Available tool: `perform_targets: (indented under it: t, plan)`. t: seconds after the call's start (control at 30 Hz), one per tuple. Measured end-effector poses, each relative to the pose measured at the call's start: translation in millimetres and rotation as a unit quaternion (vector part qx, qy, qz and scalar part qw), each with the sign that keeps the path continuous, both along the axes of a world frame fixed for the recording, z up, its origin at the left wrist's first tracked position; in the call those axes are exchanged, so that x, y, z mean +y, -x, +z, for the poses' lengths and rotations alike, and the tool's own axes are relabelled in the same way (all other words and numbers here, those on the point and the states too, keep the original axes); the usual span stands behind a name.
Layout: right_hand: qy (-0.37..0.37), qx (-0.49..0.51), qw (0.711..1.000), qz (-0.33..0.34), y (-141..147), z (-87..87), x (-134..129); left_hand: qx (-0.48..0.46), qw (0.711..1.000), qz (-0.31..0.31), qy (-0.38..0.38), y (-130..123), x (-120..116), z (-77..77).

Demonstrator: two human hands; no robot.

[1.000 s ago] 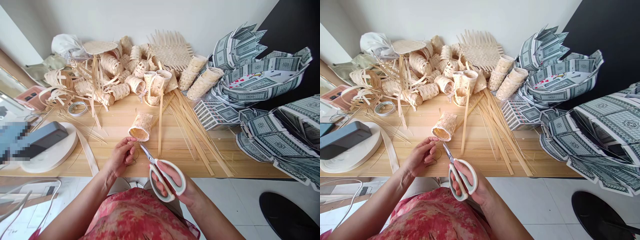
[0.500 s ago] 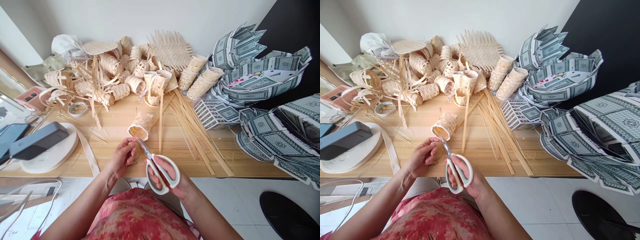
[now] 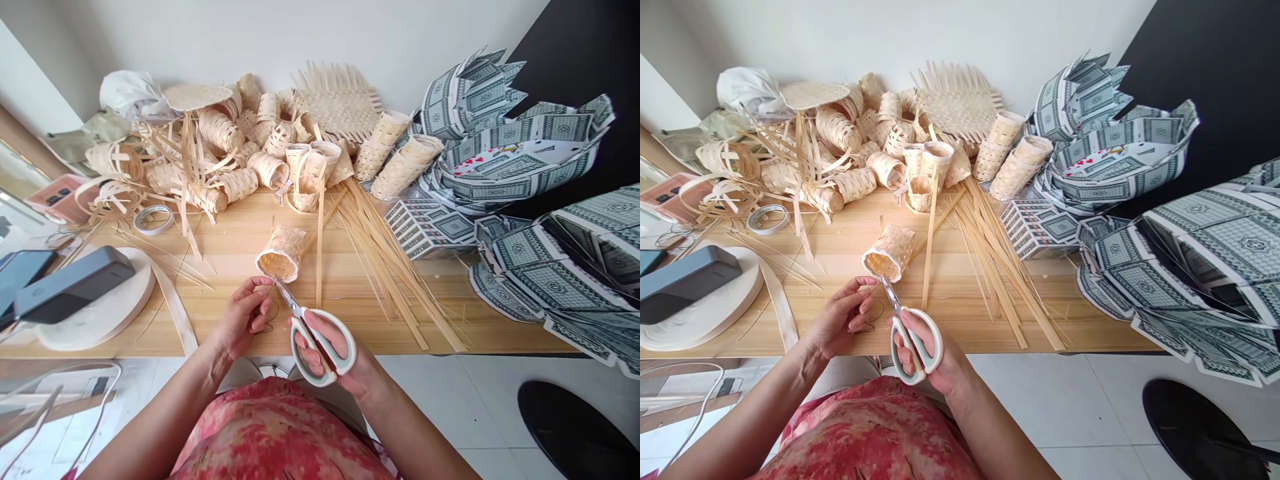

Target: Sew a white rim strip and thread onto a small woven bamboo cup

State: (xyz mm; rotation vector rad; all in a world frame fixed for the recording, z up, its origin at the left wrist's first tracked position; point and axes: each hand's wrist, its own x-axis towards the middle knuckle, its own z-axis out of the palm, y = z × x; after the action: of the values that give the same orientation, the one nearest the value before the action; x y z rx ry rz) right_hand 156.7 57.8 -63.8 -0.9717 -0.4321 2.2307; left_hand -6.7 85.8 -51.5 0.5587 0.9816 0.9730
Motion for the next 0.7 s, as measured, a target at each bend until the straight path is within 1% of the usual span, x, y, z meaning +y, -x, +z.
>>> perform_targets:
  t: [0.07, 0.13, 0.2, 0.27, 0.33, 0.37, 0.4, 0.43, 0.47, 0.5, 0.53, 0.57, 0.6, 0.67, 0.7]
  plan:
    - [0.015, 0.01, 1.0, 0.0, 1.7, -1.0, 0.5, 0.008, 1.0, 0.004, -0.002, 0.2, 0.0, -0.9]
    - [0.013, 0.009, 1.0, -0.004, 3.7, -0.9, -0.8, 0.01, 1.0, 0.003, -0.005, 0.8, -0.2, -1.3]
    - [-0.008, -0.004, 1.0, -0.009, 3.1, 3.2, -5.1, 0.014, 1.0, 0.001, -0.005, 2.2, -1.2, 0.6]
    - [-0.042, -0.025, 0.999, -0.003, -3.4, 12.7, -11.8, 0.025, 1.0, 0.005, -0.011, 5.3, -3.2, 5.6]
    - [-0.08, -0.067, 0.994, 0.005, -18.5, 25.3, -18.0, 0.044, 0.998, 0.023, -0.031, 10.4, -5.6, 12.8]
    - [-0.1, -0.103, 0.99, -0.002, -29.4, 31.2, -19.9, 0.052, 0.997, 0.033, -0.044, 13.4, -6.7, 16.7]
    - [-0.119, -0.152, 0.981, -0.023, -42.5, 36.3, -20.7, 0.059, 0.996, 0.044, -0.053, 16.4, -7.5, 20.4]
    - [-0.135, -0.213, 0.966, -0.053, -57.4, 40.1, -20.2, 0.063, 0.995, 0.045, -0.061, 18.9, -8.2, 24.0]
    - [-0.151, -0.285, 0.942, -0.091, -73.5, 42.6, -18.5, 0.065, 0.995, 0.046, -0.068, 20.7, -8.7, 27.3]
    - [-0.163, -0.367, 0.907, -0.128, -90.2, 43.6, -16.0, 0.065, 0.994, 0.045, -0.071, 21.5, -9.2, 30.3]
    - [-0.169, -0.455, 0.861, -0.15, -106.6, 43.6, -12.7, 0.064, 0.994, 0.04, -0.075, 21.4, -9.8, 33.1]
    - [-0.17, -0.545, 0.806, -0.158, -121.9, 42.6, -9.2, 0.061, 0.995, 0.032, -0.077, 20.3, -10.5, 35.8]
    - [-0.162, -0.635, 0.74, -0.15, -135.5, 41.1, -5.7, 0.057, 0.995, 0.021, -0.077, 18.6, -11.3, 38.1]
    - [-0.141, -0.779, 0.605, -0.086, -155.6, 37.3, 0.0, 0.051, 0.996, 0.0, -0.076, 14.1, -12.9, 41.8]
    - [-0.132, -0.827, 0.545, -0.043, -162.2, 35.3, 2.0, 0.048, 0.996, -0.007, -0.076, 11.8, -13.4, 43.0]
